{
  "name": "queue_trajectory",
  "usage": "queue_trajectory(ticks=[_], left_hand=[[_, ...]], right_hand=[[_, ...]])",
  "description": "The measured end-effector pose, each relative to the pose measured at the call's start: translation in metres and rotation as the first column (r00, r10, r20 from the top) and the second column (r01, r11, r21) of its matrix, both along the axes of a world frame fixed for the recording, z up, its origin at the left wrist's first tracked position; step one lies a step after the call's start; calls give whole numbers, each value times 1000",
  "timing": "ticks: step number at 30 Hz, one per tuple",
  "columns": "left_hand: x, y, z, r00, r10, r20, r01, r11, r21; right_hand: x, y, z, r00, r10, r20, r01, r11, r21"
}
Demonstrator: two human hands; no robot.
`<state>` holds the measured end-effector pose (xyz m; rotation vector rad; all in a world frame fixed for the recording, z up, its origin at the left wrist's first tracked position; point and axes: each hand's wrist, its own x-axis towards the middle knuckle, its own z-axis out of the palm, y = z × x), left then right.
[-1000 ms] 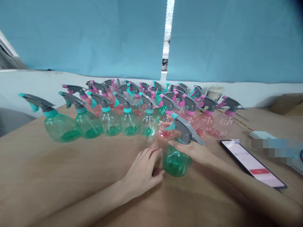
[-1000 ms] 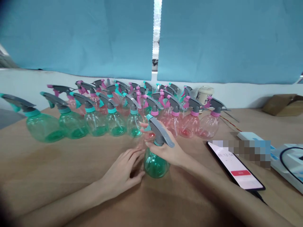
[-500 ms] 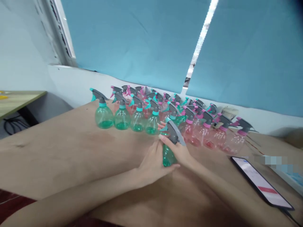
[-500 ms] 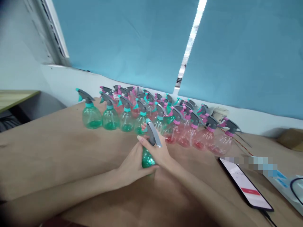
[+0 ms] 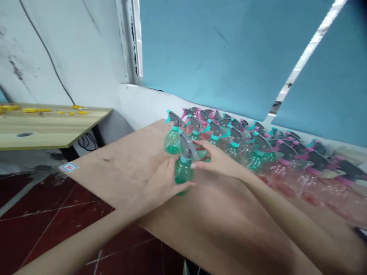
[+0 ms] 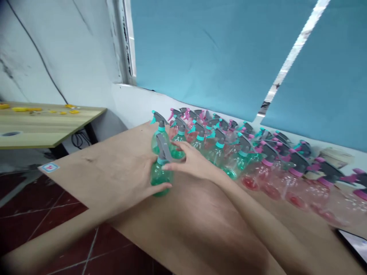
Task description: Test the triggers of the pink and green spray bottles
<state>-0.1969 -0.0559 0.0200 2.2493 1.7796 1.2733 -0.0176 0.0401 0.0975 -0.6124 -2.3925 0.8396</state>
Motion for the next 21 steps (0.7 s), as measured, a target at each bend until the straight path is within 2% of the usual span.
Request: queue_trajectory(ticks=[2,5,10,14,21], left_hand=[[-30,7,-3,992,125,36,-125,992,17],[-74,23,-2,970,233,69,-237,970,50],[-128,54,8,936,347,65,-350,935,54],[-146,78,10,927,375,29,-376,925,48],[-152,117,3,897,441,-15,-438,894,99]], right_hand=[[-16,12,6,995,-97,14,98,995,-31],[-42,30,8,973,-211,90,219,971,-92],[-81,48,-1,953,-267,143,279,958,-73],[-100,56,-9,947,-287,142,299,952,-67],[-121,68,-17,943,-307,130,322,939,-119]])
